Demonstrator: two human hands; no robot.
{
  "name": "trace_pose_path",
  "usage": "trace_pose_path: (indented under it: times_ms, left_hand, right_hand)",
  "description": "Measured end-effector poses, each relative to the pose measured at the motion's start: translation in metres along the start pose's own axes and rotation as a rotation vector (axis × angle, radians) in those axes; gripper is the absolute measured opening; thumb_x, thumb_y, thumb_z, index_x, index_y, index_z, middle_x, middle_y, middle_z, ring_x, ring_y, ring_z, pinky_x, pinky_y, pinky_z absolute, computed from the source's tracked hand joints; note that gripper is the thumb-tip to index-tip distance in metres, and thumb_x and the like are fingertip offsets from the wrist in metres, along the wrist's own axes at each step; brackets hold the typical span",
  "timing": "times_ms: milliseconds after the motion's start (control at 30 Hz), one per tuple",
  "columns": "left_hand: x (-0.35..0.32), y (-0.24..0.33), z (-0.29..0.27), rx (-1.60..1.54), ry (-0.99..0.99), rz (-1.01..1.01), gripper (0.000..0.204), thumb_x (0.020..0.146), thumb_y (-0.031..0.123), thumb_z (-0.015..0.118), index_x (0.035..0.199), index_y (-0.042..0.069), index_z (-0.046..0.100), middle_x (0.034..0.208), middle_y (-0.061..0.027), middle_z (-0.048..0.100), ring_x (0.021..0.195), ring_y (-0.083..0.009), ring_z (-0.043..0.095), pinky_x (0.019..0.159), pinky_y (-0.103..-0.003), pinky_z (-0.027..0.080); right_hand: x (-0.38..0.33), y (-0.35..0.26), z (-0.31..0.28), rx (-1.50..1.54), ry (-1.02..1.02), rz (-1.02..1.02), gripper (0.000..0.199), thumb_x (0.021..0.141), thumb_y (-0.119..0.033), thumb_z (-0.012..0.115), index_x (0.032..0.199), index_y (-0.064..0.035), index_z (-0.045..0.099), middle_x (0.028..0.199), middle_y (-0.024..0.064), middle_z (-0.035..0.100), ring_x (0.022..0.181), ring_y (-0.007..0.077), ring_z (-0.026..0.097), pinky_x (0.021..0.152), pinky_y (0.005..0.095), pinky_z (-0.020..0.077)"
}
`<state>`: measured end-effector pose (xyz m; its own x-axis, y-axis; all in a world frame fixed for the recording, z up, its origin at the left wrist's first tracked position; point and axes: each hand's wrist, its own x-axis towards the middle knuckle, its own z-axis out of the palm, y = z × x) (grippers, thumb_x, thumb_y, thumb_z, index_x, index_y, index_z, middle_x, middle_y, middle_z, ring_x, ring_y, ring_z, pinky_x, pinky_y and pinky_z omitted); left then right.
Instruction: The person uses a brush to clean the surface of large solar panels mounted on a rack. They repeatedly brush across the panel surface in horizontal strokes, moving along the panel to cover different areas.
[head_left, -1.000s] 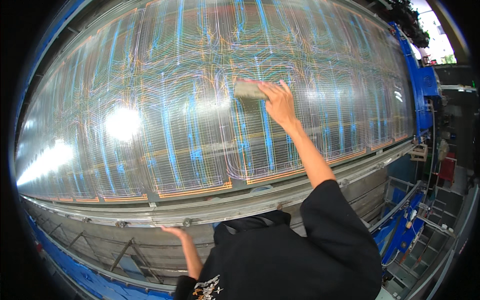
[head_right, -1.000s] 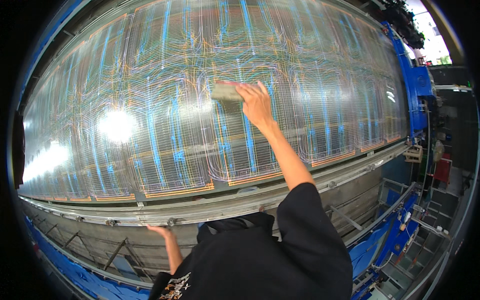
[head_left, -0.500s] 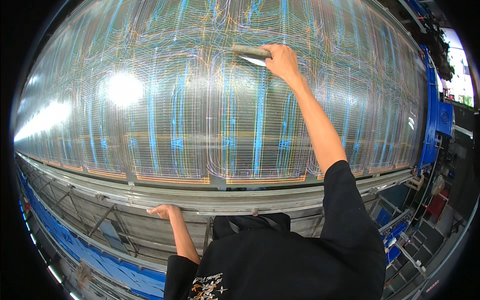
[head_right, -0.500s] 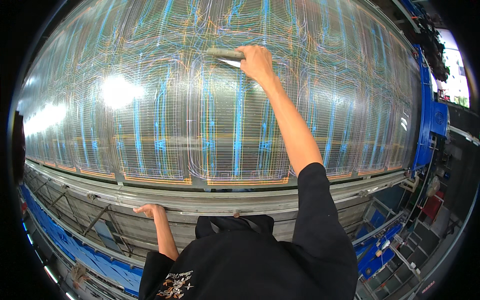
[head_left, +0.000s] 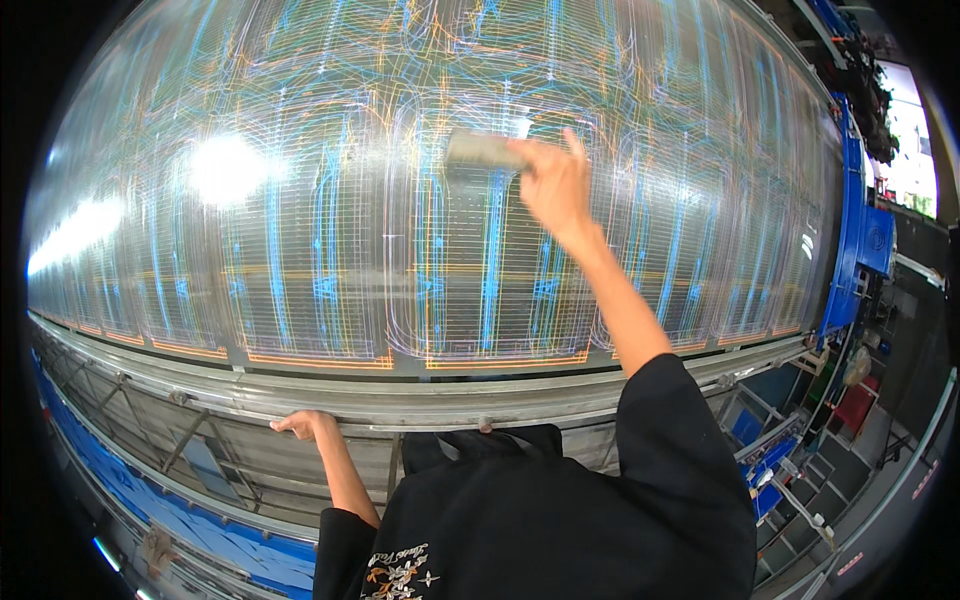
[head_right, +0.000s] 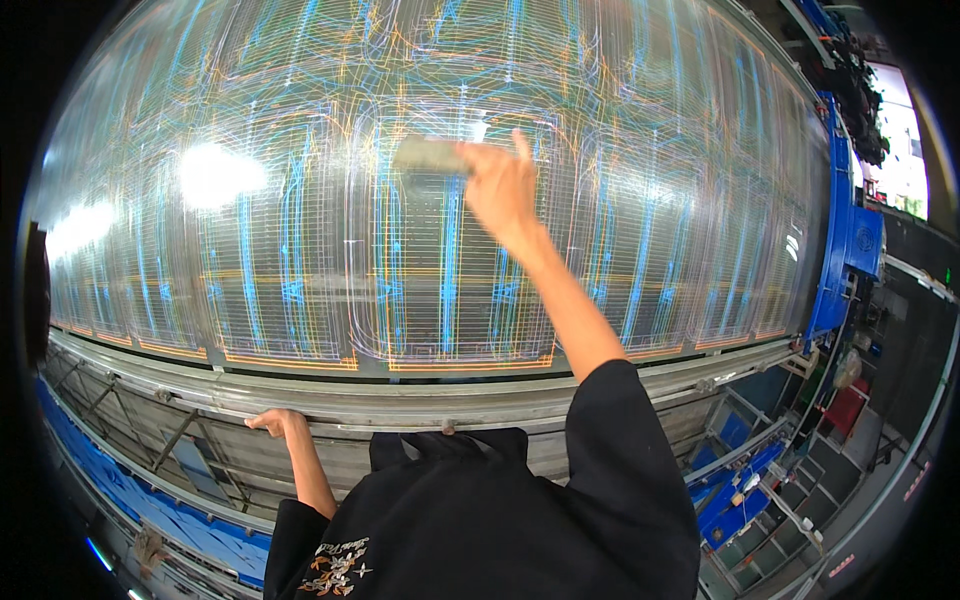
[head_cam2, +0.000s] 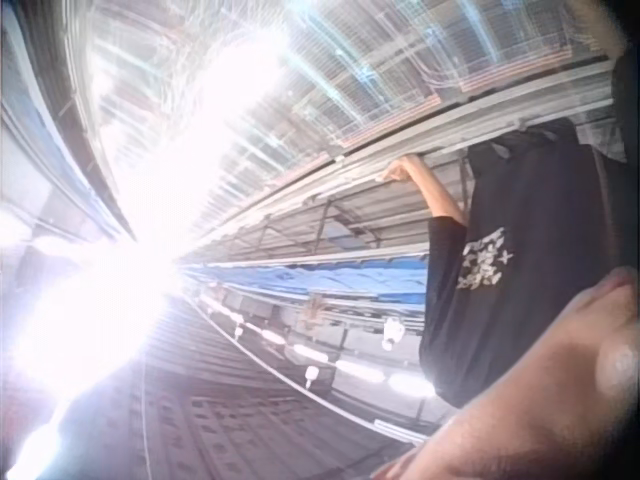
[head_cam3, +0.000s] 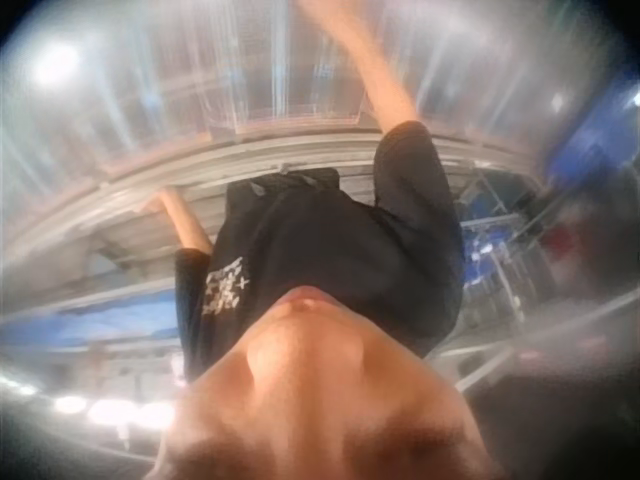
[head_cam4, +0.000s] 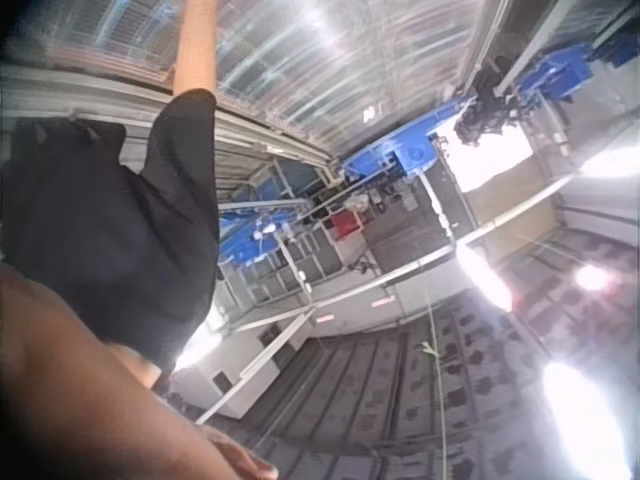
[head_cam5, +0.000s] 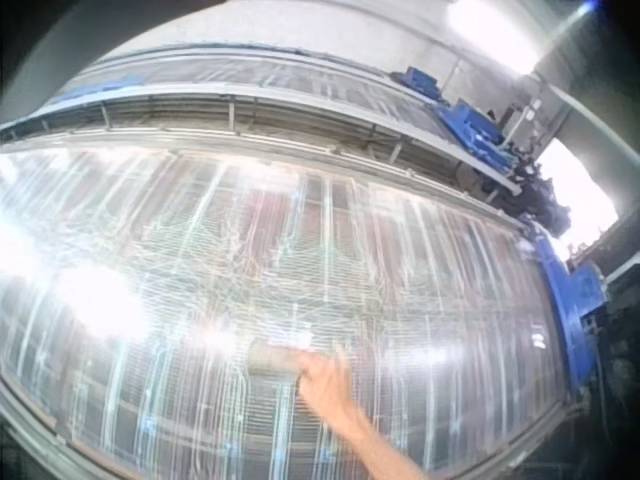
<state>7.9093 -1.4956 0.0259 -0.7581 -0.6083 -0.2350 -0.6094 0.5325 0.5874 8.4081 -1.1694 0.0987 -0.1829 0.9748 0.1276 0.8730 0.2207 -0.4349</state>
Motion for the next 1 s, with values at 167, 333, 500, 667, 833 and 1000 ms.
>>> trace_pose_path:
  times_ms: [167, 333, 500, 667, 833, 1000]
  left_hand:
    - [-0.019, 0.003, 0.004, -0.027, -0.054, 0.034, 0.122, 0.095, 0.090, 0.036, 0.117, -0.026, 0.067, 0.129, -0.0393, 0.066, 0.118, -0.0502, 0.067, 0.104, -0.053, 0.057]
    - [0.017, -0.007, 0.007, 0.003, -0.004, 0.017, 0.121, 0.094, 0.090, 0.041, 0.113, -0.026, 0.068, 0.123, -0.0372, 0.069, 0.114, -0.0488, 0.070, 0.101, -0.053, 0.059]
    - [-0.007, 0.002, -0.004, -0.045, -0.019, -0.023, 0.120, 0.095, 0.088, 0.041, 0.117, -0.027, 0.066, 0.132, -0.0384, 0.066, 0.122, -0.0491, 0.067, 0.106, -0.053, 0.057]
    - [-0.024, 0.009, -0.002, -0.018, -0.034, -0.018, 0.119, 0.096, 0.087, 0.039, 0.120, -0.027, 0.065, 0.133, -0.0393, 0.065, 0.123, -0.0507, 0.066, 0.107, -0.053, 0.056]
    - [-0.006, 0.003, -0.005, 0.023, -0.056, -0.006, 0.120, 0.097, 0.087, 0.034, 0.122, -0.026, 0.066, 0.132, -0.0402, 0.065, 0.123, -0.0520, 0.066, 0.105, -0.055, 0.057]
    - [0.020, -0.005, 0.001, 0.015, -0.052, -0.021, 0.119, 0.097, 0.088, 0.033, 0.125, -0.022, 0.067, 0.136, -0.0392, 0.064, 0.123, -0.0518, 0.065, 0.106, -0.055, 0.057]
  right_hand:
    - [0.019, 0.056, 0.015, -0.010, 0.145, 0.040, 0.054, 0.081, 0.006, 0.063, 0.129, -0.0151, 0.077, 0.130, 0.0116, 0.077, 0.122, 0.0319, 0.072, 0.124, 0.0578, 0.0369]
    - [-0.122, 0.000, 0.053, -0.015, 0.101, -0.066, 0.061, 0.074, 0.007, 0.064, 0.131, -0.0099, 0.075, 0.132, 0.0118, 0.076, 0.131, 0.0310, 0.066, 0.127, 0.0570, 0.0356]
    - [-0.079, 0.005, 0.010, 0.085, -0.034, -0.002, 0.053, 0.077, 0.005, 0.065, 0.126, -0.0112, 0.078, 0.127, 0.0124, 0.078, 0.125, 0.0295, 0.070, 0.125, 0.0578, 0.0364]
    - [0.029, 0.052, -0.023, -0.024, 0.079, 0.158, 0.045, 0.081, 0.002, 0.065, 0.121, -0.0125, 0.080, 0.119, 0.0144, 0.080, 0.113, 0.0330, 0.074, 0.111, 0.0531, 0.0505]
    - [-0.037, 0.022, 0.007, 0.044, 0.096, 0.215, 0.045, 0.080, 0.000, 0.065, 0.119, -0.0142, 0.081, 0.119, 0.0148, 0.079, 0.106, 0.0365, 0.075, 0.089, 0.0464, 0.0597]
    - [-0.110, -0.038, 0.004, 0.170, -0.123, 0.192, 0.049, 0.071, 0.008, 0.065, 0.115, -0.0085, 0.081, 0.117, 0.0119, 0.080, 0.106, 0.0325, 0.075, 0.096, 0.0445, 0.0610]
